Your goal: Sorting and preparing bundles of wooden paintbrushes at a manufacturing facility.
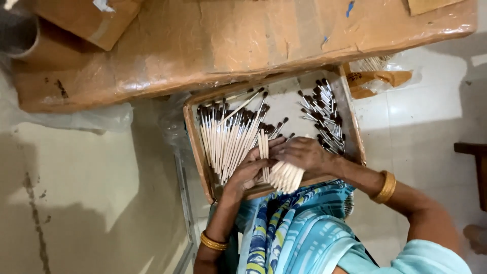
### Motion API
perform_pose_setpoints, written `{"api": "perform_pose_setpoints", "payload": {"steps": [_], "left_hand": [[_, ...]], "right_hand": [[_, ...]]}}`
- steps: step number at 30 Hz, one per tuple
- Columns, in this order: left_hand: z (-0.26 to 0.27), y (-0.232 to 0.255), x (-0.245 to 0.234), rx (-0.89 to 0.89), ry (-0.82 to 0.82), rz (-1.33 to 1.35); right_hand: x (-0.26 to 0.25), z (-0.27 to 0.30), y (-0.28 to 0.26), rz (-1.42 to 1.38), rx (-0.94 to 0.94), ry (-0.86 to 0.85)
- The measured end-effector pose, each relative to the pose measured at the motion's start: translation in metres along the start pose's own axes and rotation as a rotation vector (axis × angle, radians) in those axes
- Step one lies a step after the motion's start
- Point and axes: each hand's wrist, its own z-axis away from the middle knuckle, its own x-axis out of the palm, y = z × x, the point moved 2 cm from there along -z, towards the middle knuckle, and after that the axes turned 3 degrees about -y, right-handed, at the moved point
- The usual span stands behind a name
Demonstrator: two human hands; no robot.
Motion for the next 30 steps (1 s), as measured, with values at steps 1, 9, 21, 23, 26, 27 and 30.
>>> {"api": "perform_pose_setpoints", "payload": {"steps": [1, 9, 21, 23, 26, 27, 30], "left_hand": [[-0.003, 0.001, 0.0, -0.001, -0.006, -0.005], [-0.04, -0.079, -0.063, -0.048, 0.328, -0.318], [-0.07, -0.033, 0.031, 0.132, 0.298, -0.351], [-0.07, -0.017, 0.055, 0.113, 0.246, -0.386], [-0.074, 0.022, 0.103, 0.104, 0.144, -0.477], [-0.077, 0.038, 0.122, 0.134, 0.102, -0.534], [-0.098, 0.082, 0.153, 0.393, -0.027, -0.853]], "right_hand": [[-0.006, -0.005, -0.007, 0.007, 0.001, 0.003], [0.017, -0.004, -0.021, -1.147, 1.209, 0.414], [0.001, 0.0, 0.003, -0.976, 0.994, 0.744], [-0.012, -0.003, 0.008, -0.889, 1.002, 0.748], [-0.054, -0.021, 0.02, -0.82, 0.981, 0.718], [-0.073, -0.03, 0.027, -0.842, 0.93, 0.674], [-0.136, -0.047, 0.055, -0.8, 0.935, 0.734]]}}
